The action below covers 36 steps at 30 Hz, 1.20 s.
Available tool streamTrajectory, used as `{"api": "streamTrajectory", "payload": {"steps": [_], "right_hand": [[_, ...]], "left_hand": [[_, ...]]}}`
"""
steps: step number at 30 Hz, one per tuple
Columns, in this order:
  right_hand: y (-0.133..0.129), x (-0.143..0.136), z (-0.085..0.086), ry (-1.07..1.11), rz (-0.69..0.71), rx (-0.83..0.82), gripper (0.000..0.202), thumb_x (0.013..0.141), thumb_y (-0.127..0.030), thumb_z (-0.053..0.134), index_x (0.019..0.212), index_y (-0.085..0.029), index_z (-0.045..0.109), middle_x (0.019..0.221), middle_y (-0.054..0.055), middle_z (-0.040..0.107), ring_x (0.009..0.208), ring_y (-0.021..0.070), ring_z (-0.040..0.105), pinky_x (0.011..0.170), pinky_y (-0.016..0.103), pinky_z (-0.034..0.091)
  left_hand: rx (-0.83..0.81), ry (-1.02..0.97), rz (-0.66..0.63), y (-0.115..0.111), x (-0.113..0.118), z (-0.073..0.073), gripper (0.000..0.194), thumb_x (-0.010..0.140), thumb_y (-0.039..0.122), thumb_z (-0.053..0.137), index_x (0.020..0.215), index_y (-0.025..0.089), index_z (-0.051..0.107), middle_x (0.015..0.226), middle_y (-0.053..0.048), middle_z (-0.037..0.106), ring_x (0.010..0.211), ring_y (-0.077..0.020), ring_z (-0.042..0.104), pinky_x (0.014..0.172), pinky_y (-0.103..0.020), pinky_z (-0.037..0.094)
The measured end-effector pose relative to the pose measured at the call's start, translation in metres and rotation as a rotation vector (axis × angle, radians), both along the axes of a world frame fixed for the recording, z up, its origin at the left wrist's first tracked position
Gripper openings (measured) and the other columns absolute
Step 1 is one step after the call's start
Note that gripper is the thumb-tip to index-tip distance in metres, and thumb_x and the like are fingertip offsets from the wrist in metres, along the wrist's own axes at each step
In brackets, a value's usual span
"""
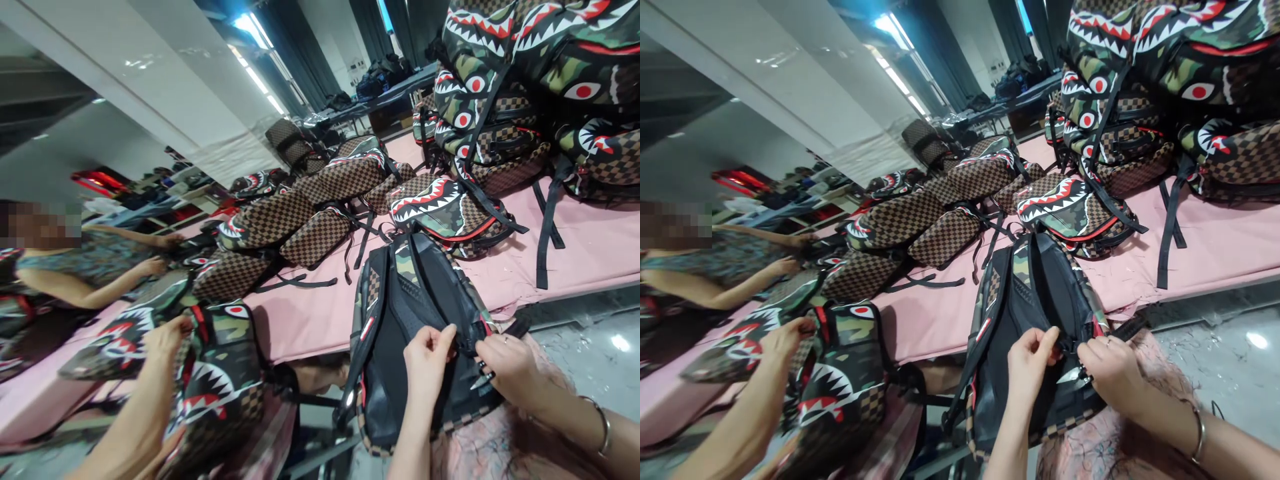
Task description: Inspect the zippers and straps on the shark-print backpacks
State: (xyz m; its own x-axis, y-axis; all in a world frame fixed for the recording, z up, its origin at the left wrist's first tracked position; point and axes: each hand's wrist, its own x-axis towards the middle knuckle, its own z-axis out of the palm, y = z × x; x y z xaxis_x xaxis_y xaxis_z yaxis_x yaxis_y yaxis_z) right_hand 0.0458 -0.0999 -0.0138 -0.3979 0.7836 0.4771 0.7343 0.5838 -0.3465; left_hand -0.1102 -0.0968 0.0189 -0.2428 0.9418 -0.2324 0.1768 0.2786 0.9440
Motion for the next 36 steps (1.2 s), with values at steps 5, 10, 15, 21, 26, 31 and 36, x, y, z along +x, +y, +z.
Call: {"api": "streamTrajectory", "payload": {"steps": [5, 10, 15, 21, 26, 31, 36], "right_hand": [[-0.014, -0.010, -0.008, 0.091, -0.039, -0.101, 0.034, 0.065, 0.000, 0.039, 0.088, -0.015, 0.059, 0.069, 0.007, 0.065, 0.065, 0.0204, 0.060, 0.061, 0.030, 0.043], [-0.015, 0.014, -0.002, 0.270, 0.085, -0.422, 0.048, 0.071, -0.010, 0.045, 0.118, -0.018, 0.042, 0.087, 0.006, 0.064, 0.078, 0.0202, 0.061, 0.066, 0.031, 0.049], [0.021, 0.037, 0.015, 0.240, 0.084, -0.318, 0.018, 0.085, -0.022, 0.044, 0.102, -0.019, 0.049, 0.094, 0.009, 0.060, 0.085, 0.0206, 0.057, 0.074, 0.034, 0.046], [0.054, 0.035, 0.019, 0.071, 0.263, -0.210, 0.017, 0.087, -0.020, 0.043, 0.101, -0.017, 0.052, 0.093, 0.009, 0.059, 0.087, 0.0218, 0.053, 0.074, 0.035, 0.043], [0.056, 0.034, 0.015, 0.020, 0.318, -0.188, 0.017, 0.088, -0.021, 0.042, 0.097, -0.015, 0.055, 0.089, 0.009, 0.059, 0.083, 0.0221, 0.053, 0.072, 0.036, 0.042], [0.058, 0.036, 0.018, -0.006, 0.345, -0.191, 0.018, 0.088, -0.021, 0.041, 0.097, -0.015, 0.056, 0.087, 0.009, 0.058, 0.081, 0.0222, 0.052, 0.071, 0.036, 0.042], [0.059, 0.028, 0.014, 0.207, 0.431, -0.407, 0.015, 0.088, -0.025, 0.043, 0.095, -0.019, 0.055, 0.087, 0.007, 0.058, 0.082, 0.0205, 0.053, 0.073, 0.035, 0.042]], "left_hand": [[0.012, -0.490, 0.207, 0.000, 0.012, -0.011, 0.030, 0.064, 0.040, 0.070, 0.060, 0.014, 0.054, 0.056, 0.003, 0.058, 0.051, -0.0087, 0.055, 0.052, -0.019, 0.046], [-0.030, -0.925, 0.386, -0.003, 0.018, -0.020, 0.021, 0.061, 0.025, 0.073, 0.069, 0.013, 0.057, 0.073, -0.006, 0.069, 0.068, -0.0168, 0.066, 0.063, -0.028, 0.053], [-0.042, -1.023, 0.374, -0.003, 0.019, -0.026, 0.017, 0.065, 0.021, 0.070, 0.069, 0.012, 0.057, 0.072, -0.008, 0.070, 0.068, -0.0176, 0.067, 0.064, -0.030, 0.054], [-0.052, -1.040, 0.382, -0.002, 0.021, -0.024, 0.018, 0.062, 0.020, 0.072, 0.066, 0.013, 0.055, 0.067, -0.005, 0.068, 0.060, -0.0146, 0.064, 0.058, -0.026, 0.053], [-0.063, -1.051, 0.397, -0.002, 0.020, -0.027, 0.018, 0.062, 0.018, 0.072, 0.064, 0.013, 0.055, 0.065, -0.004, 0.067, 0.059, -0.0139, 0.063, 0.056, -0.026, 0.053], [-0.075, -1.067, 0.381, -0.002, 0.018, -0.030, 0.019, 0.062, 0.018, 0.072, 0.065, 0.013, 0.055, 0.065, -0.005, 0.067, 0.062, -0.0162, 0.065, 0.057, -0.027, 0.053], [-0.065, -1.055, 0.339, -0.002, 0.019, -0.031, 0.019, 0.063, 0.018, 0.072, 0.064, 0.013, 0.054, 0.065, -0.005, 0.067, 0.058, -0.0151, 0.064, 0.053, -0.025, 0.051]]}}
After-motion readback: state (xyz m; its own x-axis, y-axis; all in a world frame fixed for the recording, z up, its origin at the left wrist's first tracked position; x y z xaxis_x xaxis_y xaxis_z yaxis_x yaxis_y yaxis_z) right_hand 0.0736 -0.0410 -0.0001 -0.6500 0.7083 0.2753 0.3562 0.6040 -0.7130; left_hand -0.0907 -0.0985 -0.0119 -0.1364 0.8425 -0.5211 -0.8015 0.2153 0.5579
